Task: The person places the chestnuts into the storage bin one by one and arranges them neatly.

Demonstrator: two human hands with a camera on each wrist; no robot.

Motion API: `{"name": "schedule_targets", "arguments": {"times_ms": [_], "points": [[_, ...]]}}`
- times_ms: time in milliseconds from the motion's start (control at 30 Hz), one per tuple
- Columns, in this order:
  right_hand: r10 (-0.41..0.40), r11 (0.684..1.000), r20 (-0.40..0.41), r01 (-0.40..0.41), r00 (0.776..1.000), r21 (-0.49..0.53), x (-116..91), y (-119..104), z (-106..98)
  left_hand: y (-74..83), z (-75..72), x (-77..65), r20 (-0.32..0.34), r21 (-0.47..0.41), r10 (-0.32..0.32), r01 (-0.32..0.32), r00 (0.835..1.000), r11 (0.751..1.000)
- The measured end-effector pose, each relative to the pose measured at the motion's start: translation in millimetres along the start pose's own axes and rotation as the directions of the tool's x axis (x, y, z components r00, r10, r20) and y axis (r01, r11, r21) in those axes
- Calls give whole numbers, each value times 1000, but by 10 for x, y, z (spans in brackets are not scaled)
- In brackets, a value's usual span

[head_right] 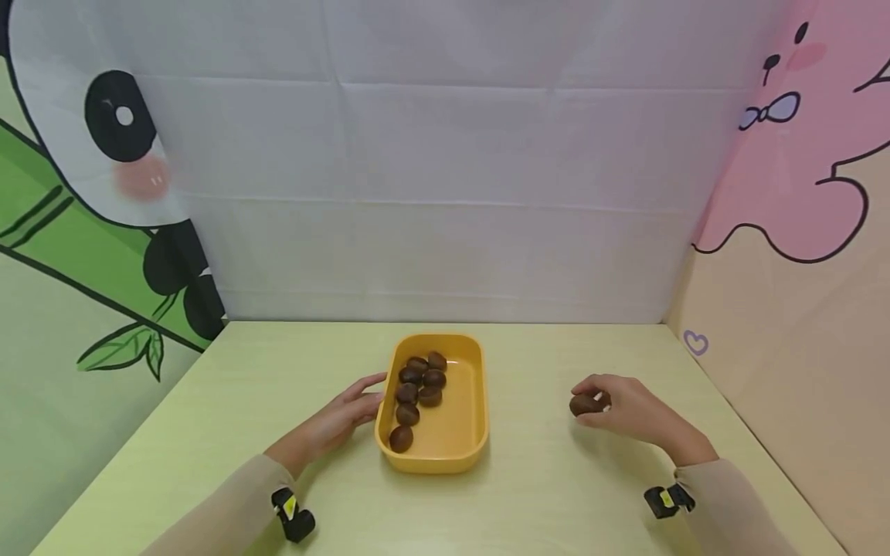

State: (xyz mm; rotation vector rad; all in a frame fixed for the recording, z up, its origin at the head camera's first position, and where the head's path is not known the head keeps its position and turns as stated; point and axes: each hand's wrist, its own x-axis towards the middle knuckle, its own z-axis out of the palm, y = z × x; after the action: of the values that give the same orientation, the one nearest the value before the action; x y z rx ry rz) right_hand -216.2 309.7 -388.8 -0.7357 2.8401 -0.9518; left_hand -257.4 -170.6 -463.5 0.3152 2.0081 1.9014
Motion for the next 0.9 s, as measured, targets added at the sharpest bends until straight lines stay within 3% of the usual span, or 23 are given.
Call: {"name": "schedule_targets", "arguments": {"times_ms": [267,633,900], "points": [[-97,995,23,98,995,-19,381,-294,117,-14,-1,10,0,-3,0,0,1000,1000],[-215,976,74,211,974,53,904,-816,400,-5,6,1,2,11,-5,5,1000,1000],[-274,961,134,266,952,75,1177,-983,706,-11,1,0,-2,10,-7,7,1000,1000]]}}
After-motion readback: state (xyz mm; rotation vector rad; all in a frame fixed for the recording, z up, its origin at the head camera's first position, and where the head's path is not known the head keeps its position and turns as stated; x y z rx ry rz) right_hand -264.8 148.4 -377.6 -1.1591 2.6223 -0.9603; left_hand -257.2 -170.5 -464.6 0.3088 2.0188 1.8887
